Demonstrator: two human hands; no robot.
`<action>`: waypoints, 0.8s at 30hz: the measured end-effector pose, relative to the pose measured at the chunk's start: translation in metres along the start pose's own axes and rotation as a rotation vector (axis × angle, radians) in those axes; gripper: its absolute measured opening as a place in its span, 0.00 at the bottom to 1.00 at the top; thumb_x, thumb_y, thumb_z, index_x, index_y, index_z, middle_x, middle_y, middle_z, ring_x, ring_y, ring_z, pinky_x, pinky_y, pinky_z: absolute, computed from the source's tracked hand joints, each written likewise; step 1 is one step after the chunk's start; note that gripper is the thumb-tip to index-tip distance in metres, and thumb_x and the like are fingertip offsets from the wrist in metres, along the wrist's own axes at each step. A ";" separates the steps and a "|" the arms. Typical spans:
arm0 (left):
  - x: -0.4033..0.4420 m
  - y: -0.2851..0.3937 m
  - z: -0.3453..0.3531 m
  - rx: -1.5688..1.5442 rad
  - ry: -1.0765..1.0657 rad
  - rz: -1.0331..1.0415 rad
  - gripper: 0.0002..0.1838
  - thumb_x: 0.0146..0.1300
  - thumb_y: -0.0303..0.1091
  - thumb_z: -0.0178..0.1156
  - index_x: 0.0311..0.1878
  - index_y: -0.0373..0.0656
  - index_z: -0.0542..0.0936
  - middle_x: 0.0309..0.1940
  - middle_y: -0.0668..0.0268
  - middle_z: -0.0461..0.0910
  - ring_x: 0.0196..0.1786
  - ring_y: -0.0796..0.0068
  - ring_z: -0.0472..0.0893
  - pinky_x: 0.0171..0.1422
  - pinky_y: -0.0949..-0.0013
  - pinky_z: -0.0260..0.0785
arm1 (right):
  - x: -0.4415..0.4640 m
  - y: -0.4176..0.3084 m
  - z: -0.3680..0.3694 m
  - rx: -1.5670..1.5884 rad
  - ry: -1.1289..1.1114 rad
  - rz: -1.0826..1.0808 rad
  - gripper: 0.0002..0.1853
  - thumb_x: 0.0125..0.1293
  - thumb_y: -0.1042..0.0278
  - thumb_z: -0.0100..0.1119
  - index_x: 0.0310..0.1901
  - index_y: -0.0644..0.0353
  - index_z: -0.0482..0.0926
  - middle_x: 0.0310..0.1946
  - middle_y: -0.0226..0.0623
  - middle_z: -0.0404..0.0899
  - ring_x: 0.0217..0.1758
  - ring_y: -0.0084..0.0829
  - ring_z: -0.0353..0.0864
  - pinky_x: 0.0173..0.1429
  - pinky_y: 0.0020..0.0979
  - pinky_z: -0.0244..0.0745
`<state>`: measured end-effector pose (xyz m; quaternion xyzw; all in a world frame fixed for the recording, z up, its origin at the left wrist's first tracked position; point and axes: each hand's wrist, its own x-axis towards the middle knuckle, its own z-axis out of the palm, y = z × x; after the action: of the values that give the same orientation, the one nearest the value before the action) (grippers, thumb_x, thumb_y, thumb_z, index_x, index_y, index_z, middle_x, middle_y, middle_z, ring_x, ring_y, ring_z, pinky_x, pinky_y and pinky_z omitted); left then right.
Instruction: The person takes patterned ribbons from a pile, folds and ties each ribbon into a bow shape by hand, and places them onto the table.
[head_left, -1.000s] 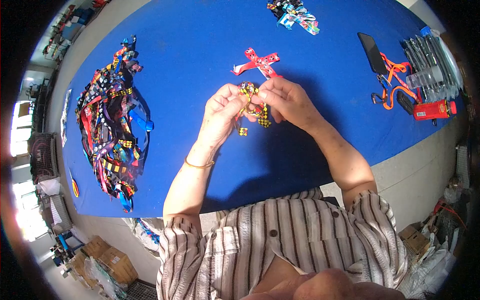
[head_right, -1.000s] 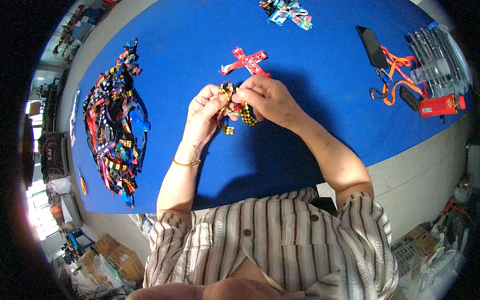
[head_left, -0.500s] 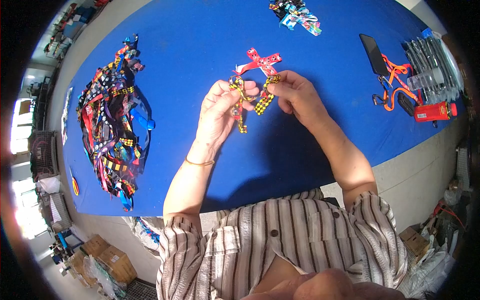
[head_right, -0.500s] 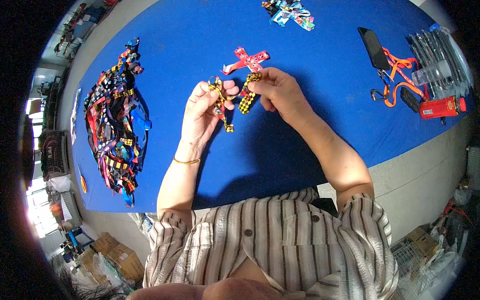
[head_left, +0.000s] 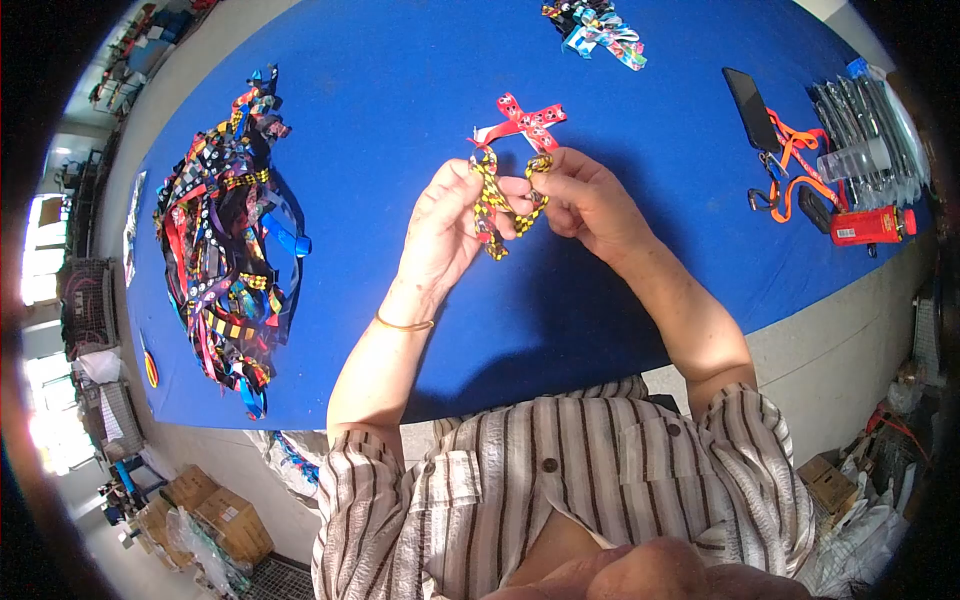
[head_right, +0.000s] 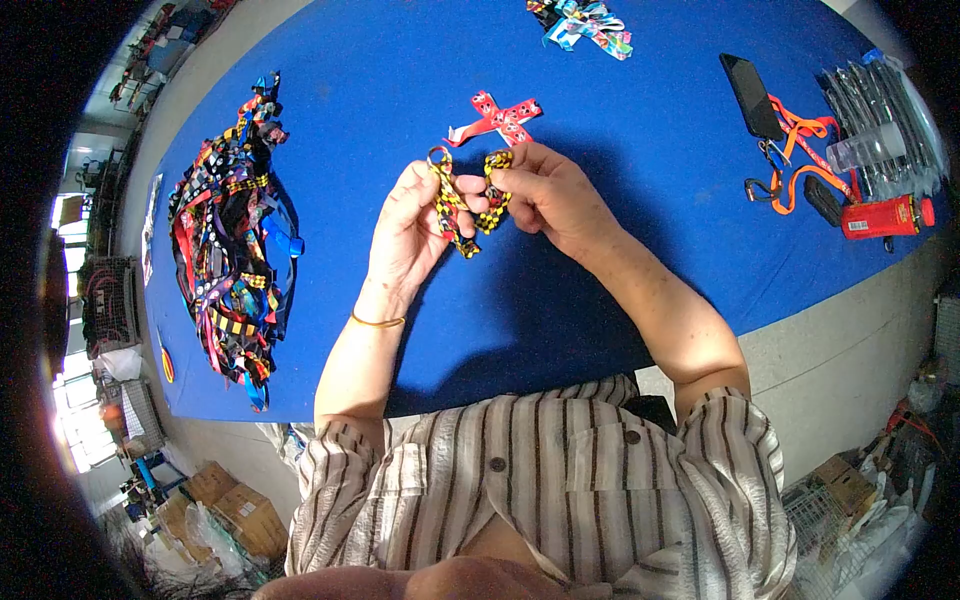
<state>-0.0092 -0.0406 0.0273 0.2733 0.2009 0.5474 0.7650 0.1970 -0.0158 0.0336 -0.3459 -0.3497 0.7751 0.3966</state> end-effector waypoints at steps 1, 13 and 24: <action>0.000 0.001 0.002 -0.010 0.011 0.006 0.08 0.78 0.34 0.53 0.50 0.39 0.74 0.48 0.43 0.85 0.46 0.55 0.89 0.41 0.63 0.87 | 0.001 0.003 -0.003 -0.007 -0.010 -0.007 0.05 0.71 0.67 0.65 0.40 0.55 0.78 0.23 0.22 0.71 0.17 0.14 0.65 0.21 0.22 0.55; 0.000 0.000 0.007 0.165 0.187 -0.006 0.07 0.75 0.29 0.56 0.50 0.38 0.72 0.39 0.50 0.85 0.31 0.65 0.85 0.33 0.66 0.82 | -0.001 0.007 -0.001 -0.152 0.001 -0.056 0.05 0.71 0.67 0.64 0.39 0.57 0.79 0.22 0.22 0.72 0.15 0.13 0.62 0.18 0.22 0.51; 0.000 -0.003 -0.004 0.216 0.086 0.038 0.04 0.73 0.27 0.55 0.46 0.39 0.72 0.32 0.59 0.81 0.33 0.67 0.83 0.41 0.66 0.79 | -0.002 0.001 0.000 -0.287 -0.097 -0.098 0.15 0.71 0.72 0.61 0.56 0.58 0.70 0.32 0.27 0.82 0.23 0.11 0.69 0.23 0.18 0.59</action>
<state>-0.0090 -0.0408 0.0225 0.3344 0.2859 0.5483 0.7112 0.1976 -0.0181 0.0329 -0.3438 -0.4922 0.7126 0.3631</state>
